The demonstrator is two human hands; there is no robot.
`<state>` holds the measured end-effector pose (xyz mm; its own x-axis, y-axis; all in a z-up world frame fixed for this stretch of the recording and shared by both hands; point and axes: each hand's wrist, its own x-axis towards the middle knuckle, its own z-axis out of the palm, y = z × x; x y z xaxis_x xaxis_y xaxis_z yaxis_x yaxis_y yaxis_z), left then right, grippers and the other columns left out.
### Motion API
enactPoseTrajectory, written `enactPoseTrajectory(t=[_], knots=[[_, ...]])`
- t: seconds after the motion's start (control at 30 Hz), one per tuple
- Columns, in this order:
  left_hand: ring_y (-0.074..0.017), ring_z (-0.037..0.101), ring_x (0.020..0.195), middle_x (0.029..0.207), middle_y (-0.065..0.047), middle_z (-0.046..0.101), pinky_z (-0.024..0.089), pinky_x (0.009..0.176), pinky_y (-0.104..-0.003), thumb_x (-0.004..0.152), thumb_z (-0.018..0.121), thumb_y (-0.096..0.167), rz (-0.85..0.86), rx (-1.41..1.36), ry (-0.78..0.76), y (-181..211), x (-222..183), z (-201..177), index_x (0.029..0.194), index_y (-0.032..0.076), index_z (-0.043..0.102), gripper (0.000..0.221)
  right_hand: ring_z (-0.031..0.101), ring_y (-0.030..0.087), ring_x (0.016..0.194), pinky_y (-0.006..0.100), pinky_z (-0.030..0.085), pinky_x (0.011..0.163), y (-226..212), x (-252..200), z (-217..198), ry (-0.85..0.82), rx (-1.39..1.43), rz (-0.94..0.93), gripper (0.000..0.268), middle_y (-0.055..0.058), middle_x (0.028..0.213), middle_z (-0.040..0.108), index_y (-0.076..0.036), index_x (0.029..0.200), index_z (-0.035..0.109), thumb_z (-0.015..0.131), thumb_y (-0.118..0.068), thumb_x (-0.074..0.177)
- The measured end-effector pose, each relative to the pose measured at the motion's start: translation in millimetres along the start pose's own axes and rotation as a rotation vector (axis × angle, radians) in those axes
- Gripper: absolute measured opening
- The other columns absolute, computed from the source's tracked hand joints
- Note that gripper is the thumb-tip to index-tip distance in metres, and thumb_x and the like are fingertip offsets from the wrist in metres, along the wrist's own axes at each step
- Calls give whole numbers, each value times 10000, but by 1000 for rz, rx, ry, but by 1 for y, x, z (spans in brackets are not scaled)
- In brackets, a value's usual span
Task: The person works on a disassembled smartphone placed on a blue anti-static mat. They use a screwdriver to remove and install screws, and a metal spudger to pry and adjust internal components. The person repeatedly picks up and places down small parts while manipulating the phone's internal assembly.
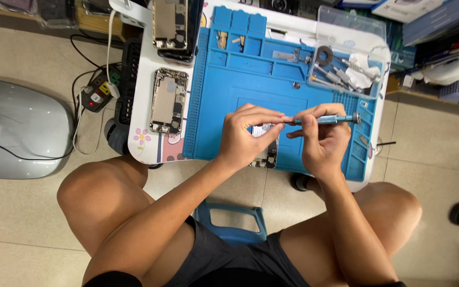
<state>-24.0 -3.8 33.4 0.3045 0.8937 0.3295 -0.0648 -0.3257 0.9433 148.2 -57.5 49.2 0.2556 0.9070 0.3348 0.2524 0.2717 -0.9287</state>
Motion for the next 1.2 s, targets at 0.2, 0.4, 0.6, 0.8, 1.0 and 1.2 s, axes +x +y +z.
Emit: enactPoseTrajectory(t=[0.2,0.4,0.6,0.8,1.0,1.2], knots=[[-213,777,884,983,-24,830,613,716,-261,883,811,78,-21,-69,42,-4,-2,7,962,161,833,116,787,350,820,412,664,575,-2,-1,-2,1,6,19,266,257,880,700,26,1040,437,561,-198,1114],[-209,775,886,978,-36,830,628,713,-253,883,813,81,-15,-66,32,-5,-3,13,969,153,833,114,789,344,821,407,671,578,-1,-3,-9,28,28,53,242,244,885,691,9,1056,425,530,-199,1121],[-199,780,894,980,-30,833,633,716,-252,892,826,104,-29,-72,9,-10,-4,17,1000,159,839,122,785,326,822,387,672,595,2,-5,-13,45,37,64,225,241,888,693,7,1060,419,539,-176,1115],[-217,787,886,973,-31,835,628,721,-283,887,825,86,10,-40,-6,-2,0,17,979,163,840,121,792,321,835,370,677,597,-1,-8,-14,58,44,90,242,235,896,696,9,1051,432,562,-189,1101],[-225,794,885,967,-49,836,622,724,-304,883,821,64,15,-27,-23,2,3,18,976,155,843,132,791,319,817,380,675,594,0,-8,-16,70,25,80,234,245,884,705,21,1034,450,567,-169,1100],[-229,792,861,940,-72,835,608,729,-314,881,824,62,15,-19,-20,5,4,20,952,133,840,101,798,300,824,348,673,600,-2,-8,-17,61,23,89,217,219,879,714,6,1036,453,570,-166,1096]])
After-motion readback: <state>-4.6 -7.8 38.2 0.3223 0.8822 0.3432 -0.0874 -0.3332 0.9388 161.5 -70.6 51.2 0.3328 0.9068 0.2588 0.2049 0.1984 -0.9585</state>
